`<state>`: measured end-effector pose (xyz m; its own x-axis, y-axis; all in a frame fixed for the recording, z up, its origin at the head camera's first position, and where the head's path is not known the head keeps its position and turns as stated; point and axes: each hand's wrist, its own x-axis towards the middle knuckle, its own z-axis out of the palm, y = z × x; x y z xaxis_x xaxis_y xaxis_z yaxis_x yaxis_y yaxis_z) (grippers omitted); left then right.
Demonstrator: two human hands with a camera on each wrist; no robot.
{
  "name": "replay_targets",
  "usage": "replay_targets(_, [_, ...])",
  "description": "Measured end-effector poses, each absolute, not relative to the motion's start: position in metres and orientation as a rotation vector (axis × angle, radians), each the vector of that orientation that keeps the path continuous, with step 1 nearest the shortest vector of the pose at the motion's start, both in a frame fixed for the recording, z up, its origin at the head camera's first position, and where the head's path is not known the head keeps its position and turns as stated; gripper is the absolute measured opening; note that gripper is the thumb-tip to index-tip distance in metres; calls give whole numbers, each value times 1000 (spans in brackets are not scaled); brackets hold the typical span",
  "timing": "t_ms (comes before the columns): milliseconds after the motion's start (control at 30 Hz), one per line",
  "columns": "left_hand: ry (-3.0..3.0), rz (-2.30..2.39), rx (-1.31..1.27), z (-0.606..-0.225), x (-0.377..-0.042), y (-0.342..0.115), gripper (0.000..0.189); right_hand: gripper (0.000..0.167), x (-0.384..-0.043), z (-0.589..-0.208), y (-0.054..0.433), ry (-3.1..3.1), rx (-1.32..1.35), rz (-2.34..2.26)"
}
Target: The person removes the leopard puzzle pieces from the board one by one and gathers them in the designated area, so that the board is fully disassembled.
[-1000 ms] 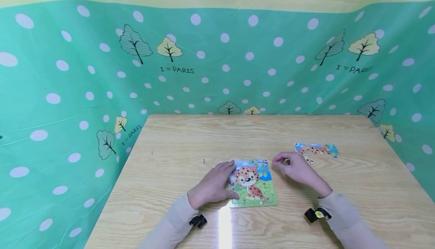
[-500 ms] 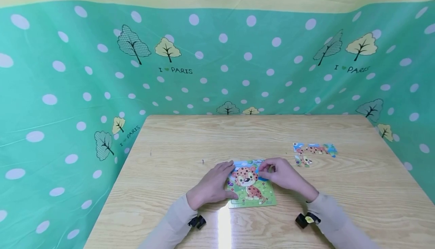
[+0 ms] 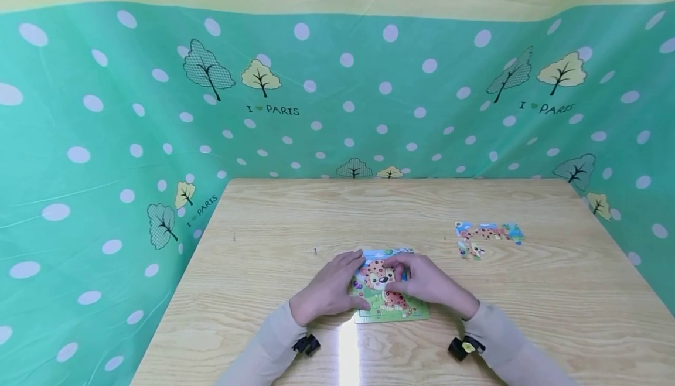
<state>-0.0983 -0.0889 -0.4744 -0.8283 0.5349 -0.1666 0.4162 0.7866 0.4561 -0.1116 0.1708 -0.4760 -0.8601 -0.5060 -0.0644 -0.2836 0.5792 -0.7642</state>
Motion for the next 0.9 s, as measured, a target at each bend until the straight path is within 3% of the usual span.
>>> replay_targets(233, [2690, 586, 734, -473, -98, -88, 107, 72, -109, -476, 167, 2541, -707, -1041])
replay_targets(900, [2686, 618, 759, -476, -99, -89, 107, 75, -107, -482, 166, 2558, -645, -984])
